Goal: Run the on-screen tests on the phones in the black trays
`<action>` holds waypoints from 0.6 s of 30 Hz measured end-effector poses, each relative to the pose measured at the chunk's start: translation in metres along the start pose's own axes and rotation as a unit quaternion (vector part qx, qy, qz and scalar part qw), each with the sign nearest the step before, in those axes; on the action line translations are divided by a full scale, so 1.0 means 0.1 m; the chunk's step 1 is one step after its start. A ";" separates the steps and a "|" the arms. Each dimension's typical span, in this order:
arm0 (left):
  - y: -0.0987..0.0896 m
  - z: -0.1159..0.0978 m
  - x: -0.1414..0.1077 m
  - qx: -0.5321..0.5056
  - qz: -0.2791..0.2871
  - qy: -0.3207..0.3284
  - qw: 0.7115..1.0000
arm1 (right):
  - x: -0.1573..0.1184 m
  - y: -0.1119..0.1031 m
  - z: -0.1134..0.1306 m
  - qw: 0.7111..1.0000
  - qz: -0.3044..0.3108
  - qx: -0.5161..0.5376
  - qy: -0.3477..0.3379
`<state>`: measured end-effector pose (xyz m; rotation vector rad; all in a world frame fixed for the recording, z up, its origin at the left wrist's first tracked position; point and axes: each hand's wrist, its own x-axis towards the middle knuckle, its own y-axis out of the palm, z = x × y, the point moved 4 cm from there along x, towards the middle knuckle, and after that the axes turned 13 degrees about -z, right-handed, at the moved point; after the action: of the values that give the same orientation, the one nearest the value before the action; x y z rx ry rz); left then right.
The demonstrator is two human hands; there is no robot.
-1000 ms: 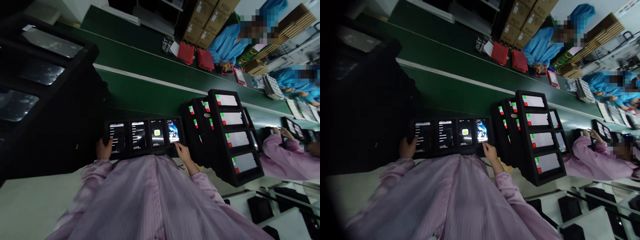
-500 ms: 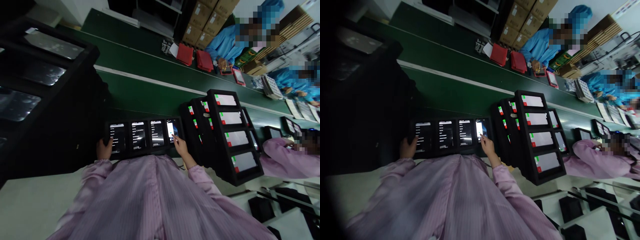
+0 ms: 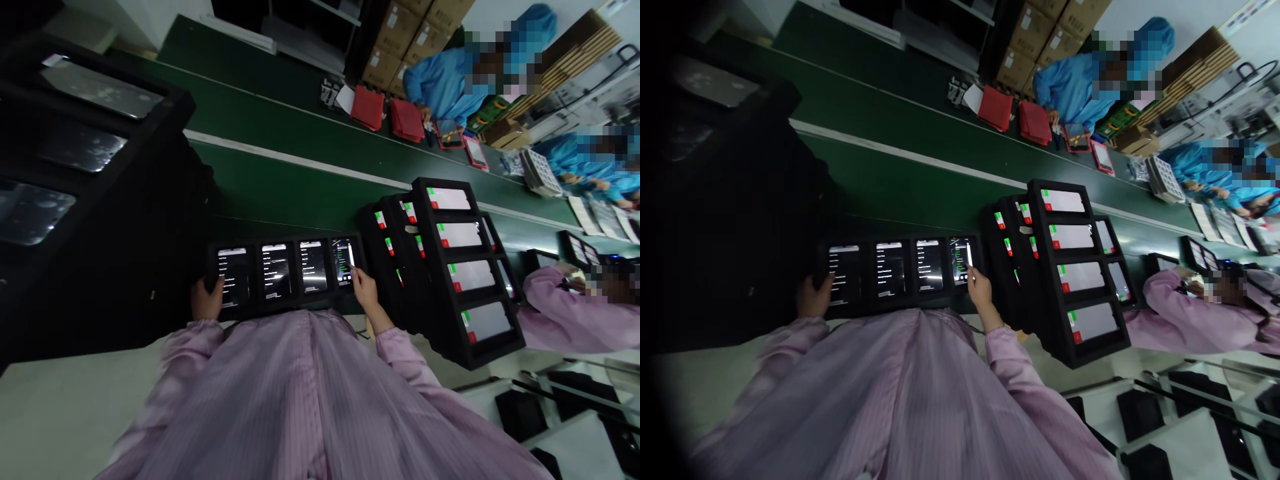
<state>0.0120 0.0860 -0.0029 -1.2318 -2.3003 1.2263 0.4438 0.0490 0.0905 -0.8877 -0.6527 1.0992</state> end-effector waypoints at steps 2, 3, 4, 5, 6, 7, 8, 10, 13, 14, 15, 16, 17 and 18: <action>-0.01 -0.01 0.00 -0.002 0.000 -0.012 1.000 | 0.01 0.04 0.04 1.000 0.003 0.012 -0.007; -0.01 -0.01 0.01 -0.004 0.000 -0.017 1.000 | 0.01 0.06 0.06 1.000 0.003 0.017 -0.009; -0.02 -0.02 0.01 -0.006 -0.001 -0.020 1.000 | 0.01 0.08 0.07 1.000 0.004 0.021 -0.011; -0.02 -0.02 0.01 -0.009 -0.002 -0.023 1.000 | 0.02 0.09 0.08 1.000 0.006 0.025 -0.012; -0.03 -0.03 0.00 -0.012 -0.002 -0.025 1.000 | 0.02 0.11 0.09 1.000 0.007 0.027 -0.013; -0.03 -0.03 0.00 -0.016 -0.002 -0.027 0.999 | 0.02 0.11 0.09 0.999 0.008 0.029 -0.013; -0.03 -0.03 0.00 -0.019 -0.003 -0.029 0.999 | 0.03 0.12 0.10 0.999 0.009 0.031 -0.013; -0.03 -0.03 -0.01 -0.024 -0.004 -0.033 0.999 | 0.03 0.13 0.12 0.999 0.009 0.035 -0.016; -0.03 -0.01 -0.01 -0.029 -0.011 -0.039 0.999 | 0.03 0.15 0.21 0.999 0.010 0.044 -0.024; -0.03 -0.01 -0.02 -0.030 -0.013 -0.041 0.999 | 0.03 0.17 0.27 0.998 0.012 0.050 -0.030; -0.02 -0.01 -0.02 -0.031 -0.015 -0.042 0.999 | 0.02 0.20 0.33 0.997 0.018 0.059 -0.039; -0.02 0.00 -0.02 -0.033 -0.015 -0.042 0.998 | 0.02 0.23 0.41 0.996 0.027 0.070 -0.050; -0.02 0.00 -0.02 -0.034 -0.014 -0.042 0.998 | 0.03 0.28 0.49 0.994 0.039 0.082 -0.063; -0.01 0.00 -0.02 -0.035 -0.013 -0.042 0.998 | 0.03 0.32 0.58 0.992 0.054 0.092 -0.074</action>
<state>0.0121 0.0842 -0.0017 -1.1907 -2.4309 1.2203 0.3826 0.0740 0.0921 -0.6924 -0.6193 1.3096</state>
